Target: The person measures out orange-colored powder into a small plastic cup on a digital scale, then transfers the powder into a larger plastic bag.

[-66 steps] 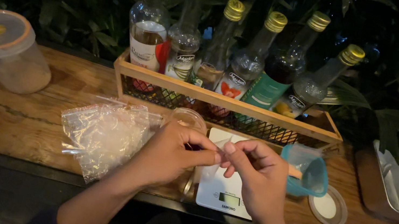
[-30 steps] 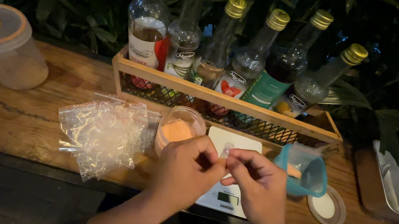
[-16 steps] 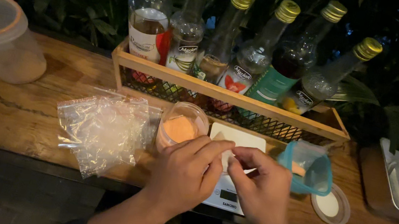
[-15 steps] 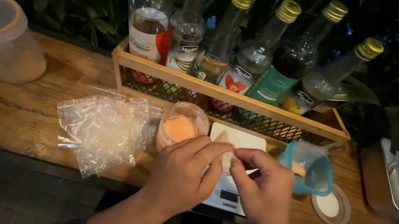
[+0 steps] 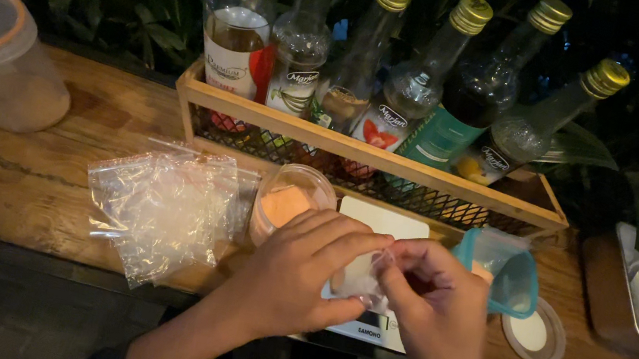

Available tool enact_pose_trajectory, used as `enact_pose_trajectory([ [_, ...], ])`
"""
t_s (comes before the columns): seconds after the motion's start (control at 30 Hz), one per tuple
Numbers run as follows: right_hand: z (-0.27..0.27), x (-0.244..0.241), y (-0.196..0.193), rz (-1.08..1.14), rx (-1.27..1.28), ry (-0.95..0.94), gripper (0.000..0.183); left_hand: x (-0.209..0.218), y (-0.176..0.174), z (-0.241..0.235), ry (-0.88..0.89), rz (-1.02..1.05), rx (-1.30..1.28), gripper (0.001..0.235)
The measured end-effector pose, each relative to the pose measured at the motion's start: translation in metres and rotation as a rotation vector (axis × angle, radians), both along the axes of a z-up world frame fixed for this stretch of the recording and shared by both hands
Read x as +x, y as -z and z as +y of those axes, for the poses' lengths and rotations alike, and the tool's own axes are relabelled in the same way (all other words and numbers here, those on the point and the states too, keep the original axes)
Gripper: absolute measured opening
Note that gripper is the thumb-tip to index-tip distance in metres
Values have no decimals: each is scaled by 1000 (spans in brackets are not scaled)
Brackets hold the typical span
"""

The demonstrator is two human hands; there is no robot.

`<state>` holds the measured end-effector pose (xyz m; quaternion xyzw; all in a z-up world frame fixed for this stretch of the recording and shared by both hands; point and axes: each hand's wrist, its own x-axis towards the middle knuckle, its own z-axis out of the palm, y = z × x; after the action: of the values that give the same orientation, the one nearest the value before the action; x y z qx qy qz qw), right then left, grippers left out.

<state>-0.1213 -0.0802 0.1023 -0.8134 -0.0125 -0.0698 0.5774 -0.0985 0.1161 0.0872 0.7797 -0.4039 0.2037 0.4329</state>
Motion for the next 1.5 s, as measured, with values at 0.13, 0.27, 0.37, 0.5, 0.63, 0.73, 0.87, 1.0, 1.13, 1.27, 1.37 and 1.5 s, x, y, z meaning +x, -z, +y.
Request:
enact_pose_trajectory([
  [0.13, -3, 0, -6, -75, -236, 76, 7, 2, 3, -3, -53, -27, -39, 55],
  [0.27, -5, 1, -3, -87, -190, 121, 14, 2, 1, -7, -71, 59, -93, 50],
  [0.37, -6, -4, -6, -279, -25, -39, 25, 5, 4, -7, -97, 123, -107, 57],
  [0.5, -19, -6, -37, -515, -406, -348, 28, 8, -3, -1, -37, 246, -94, 61],
  [0.63, -20, -1, -57, -576, -622, -568, 26, 13, -6, 2, 69, 278, -58, 61],
  [0.73, -17, 3, -64, -623, -838, -597, 18, 16, -1, 2, 46, 176, -17, 60],
  [0.87, -17, 2, -56, -702, -1090, -524, 11, 18, 5, -2, -5, 34, 34, 55],
  [1.0, -16, -3, -53, -362, -1188, -587, 54, 14, 5, -7, -42, -79, 66, 53],
  [1.13, -8, -4, -51, -188, -789, -652, 27, 11, 13, -16, -67, -152, -45, 38],
  [1.27, -8, -4, -50, -161, -694, -588, 12, 8, 16, -16, -79, -132, -52, 59],
  [1.37, -11, -4, -53, -189, -706, -612, 24, 8, 14, -14, -47, -57, -39, 79],
  [1.5, -16, 0, -55, -237, -604, -621, 17, 6, 16, -13, -41, -22, -41, 57],
])
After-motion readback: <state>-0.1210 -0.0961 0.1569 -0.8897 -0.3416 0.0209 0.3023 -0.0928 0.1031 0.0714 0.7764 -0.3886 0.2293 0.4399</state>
